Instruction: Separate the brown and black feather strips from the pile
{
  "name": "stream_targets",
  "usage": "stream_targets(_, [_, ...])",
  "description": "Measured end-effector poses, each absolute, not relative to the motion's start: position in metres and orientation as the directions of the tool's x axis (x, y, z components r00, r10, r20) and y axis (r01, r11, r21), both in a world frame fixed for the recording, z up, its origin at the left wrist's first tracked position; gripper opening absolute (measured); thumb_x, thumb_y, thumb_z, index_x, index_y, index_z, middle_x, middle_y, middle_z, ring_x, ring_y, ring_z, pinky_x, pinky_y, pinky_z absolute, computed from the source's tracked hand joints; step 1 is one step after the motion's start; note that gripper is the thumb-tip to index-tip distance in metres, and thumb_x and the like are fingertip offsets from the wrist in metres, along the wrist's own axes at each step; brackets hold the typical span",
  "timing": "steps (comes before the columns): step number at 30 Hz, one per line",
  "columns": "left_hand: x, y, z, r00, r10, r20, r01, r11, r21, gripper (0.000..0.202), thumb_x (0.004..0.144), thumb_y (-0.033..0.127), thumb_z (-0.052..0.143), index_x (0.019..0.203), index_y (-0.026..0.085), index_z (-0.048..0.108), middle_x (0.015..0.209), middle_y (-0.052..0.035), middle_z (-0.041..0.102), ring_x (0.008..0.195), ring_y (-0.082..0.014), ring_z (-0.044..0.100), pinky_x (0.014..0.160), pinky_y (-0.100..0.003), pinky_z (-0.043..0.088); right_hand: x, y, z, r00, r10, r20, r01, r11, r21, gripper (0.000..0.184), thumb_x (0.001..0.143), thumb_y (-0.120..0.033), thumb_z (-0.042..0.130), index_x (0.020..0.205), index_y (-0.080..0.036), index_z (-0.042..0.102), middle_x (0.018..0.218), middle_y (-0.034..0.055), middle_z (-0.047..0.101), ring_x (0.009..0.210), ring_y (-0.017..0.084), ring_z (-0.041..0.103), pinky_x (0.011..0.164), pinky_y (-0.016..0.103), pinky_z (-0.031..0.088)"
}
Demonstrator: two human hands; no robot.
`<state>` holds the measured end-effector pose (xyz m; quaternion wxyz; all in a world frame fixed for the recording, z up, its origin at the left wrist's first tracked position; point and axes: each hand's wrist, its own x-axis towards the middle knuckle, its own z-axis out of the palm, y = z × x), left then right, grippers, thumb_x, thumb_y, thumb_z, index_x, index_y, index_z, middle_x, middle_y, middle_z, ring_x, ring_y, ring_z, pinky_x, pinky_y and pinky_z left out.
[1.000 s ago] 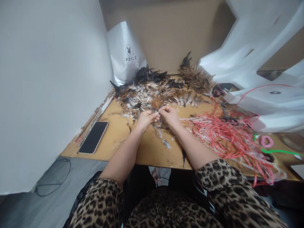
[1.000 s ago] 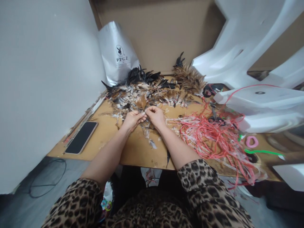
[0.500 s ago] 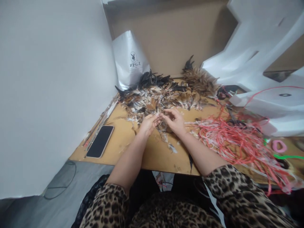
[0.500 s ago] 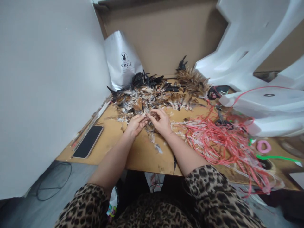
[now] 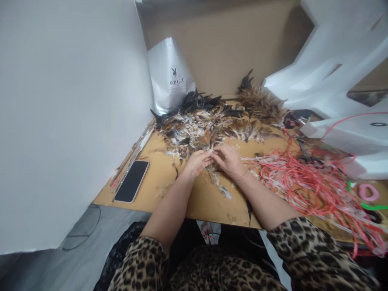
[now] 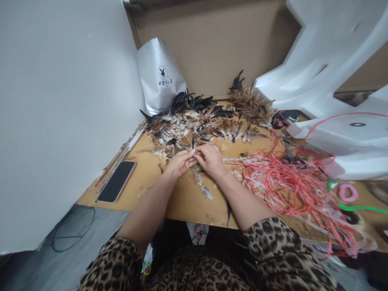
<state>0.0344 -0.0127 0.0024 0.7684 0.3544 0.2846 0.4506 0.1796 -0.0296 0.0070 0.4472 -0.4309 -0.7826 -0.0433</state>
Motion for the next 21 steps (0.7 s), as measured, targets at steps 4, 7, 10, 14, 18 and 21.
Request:
stream_targets(4, [0.0326, -0.0115, 0.0004, 0.457, 0.882, -0.115, -0.484, 0.355, 0.800, 0.018, 0.067, 0.023, 0.068, 0.077, 0.010, 0.062, 0.075, -0.0058, 0.066, 0.073, -0.0116, 0.062, 0.083, -0.030, 0.044, 0.1792, -0.0325, 0.0082, -0.226, 0.637, 0.737, 0.709, 0.626, -0.324, 0.016, 0.081, -0.031, 0.050, 0.089, -0.018, 0.056, 0.080, 0.0060, 0.062, 0.079, 0.018, 0.054, 0.075, 0.032, 0.040])
stream_targets(7, [0.0311, -0.0122, 0.0006, 0.478, 0.870, -0.122, -0.467, 0.370, 0.803, 0.017, 0.067, 0.023, 0.068, 0.075, 0.009, 0.061, 0.073, -0.0059, 0.066, 0.071, -0.0117, 0.062, 0.081, -0.030, 0.045, 0.1793, -0.0345, 0.0092, -0.231, 0.635, 0.737, 0.707, 0.630, -0.321, 0.016, 0.081, -0.031, 0.050, 0.088, -0.019, 0.056, 0.080, 0.0058, 0.062, 0.079, 0.018, 0.054, 0.075, 0.031, 0.039])
stream_targets(10, [0.0291, -0.0140, 0.0021, 0.465, 0.874, -0.142, -0.457, 0.375, 0.806, 0.016, 0.065, 0.021, 0.070, 0.071, 0.009, 0.060, 0.070, -0.0053, 0.065, 0.069, -0.0115, 0.062, 0.078, -0.029, 0.045, 0.1793, -0.0364, 0.0100, -0.238, 0.633, 0.736, 0.706, 0.634, -0.317, 0.015, 0.082, -0.031, 0.050, 0.087, -0.019, 0.057, 0.079, 0.0054, 0.062, 0.079, 0.018, 0.054, 0.075, 0.031, 0.039])
stream_targets(14, [0.0267, -0.0149, 0.0024, 0.442, 0.883, -0.158, -0.438, 0.366, 0.821, 0.017, 0.062, 0.019, 0.072, 0.070, 0.010, 0.060, 0.069, -0.0048, 0.065, 0.067, -0.0109, 0.062, 0.074, -0.027, 0.046, 0.1781, -0.0377, 0.0108, -0.266, 0.645, 0.716, 0.701, 0.639, -0.315, 0.017, 0.082, -0.032, 0.049, 0.087, -0.019, 0.058, 0.077, 0.0055, 0.061, 0.078, 0.018, 0.054, 0.074, 0.032, 0.039])
stream_targets(18, [0.0252, -0.0136, 0.0015, 0.371, 0.923, -0.103, -0.430, 0.269, 0.862, 0.019, 0.064, 0.023, 0.071, 0.073, 0.009, 0.061, 0.073, -0.0063, 0.067, 0.067, -0.0095, 0.062, 0.070, -0.023, 0.046, 0.1764, -0.0353, 0.0098, -0.208, 0.677, 0.706, 0.637, 0.641, -0.428, 0.021, 0.079, -0.035, 0.051, 0.090, -0.019, 0.060, 0.081, 0.0066, 0.062, 0.080, 0.019, 0.054, 0.075, 0.033, 0.041])
stream_targets(21, [0.0249, -0.0134, 0.0015, 0.364, 0.929, -0.074, -0.381, 0.220, 0.898, 0.024, 0.065, 0.030, 0.069, 0.077, 0.009, 0.063, 0.073, -0.0076, 0.068, 0.067, -0.0101, 0.063, 0.067, -0.021, 0.045, 0.1755, -0.0324, 0.0096, -0.046, 0.751, 0.659, 0.498, 0.589, -0.636, 0.026, 0.075, -0.039, 0.054, 0.089, -0.018, 0.062, 0.084, 0.0065, 0.063, 0.078, 0.018, 0.056, 0.073, 0.032, 0.043])
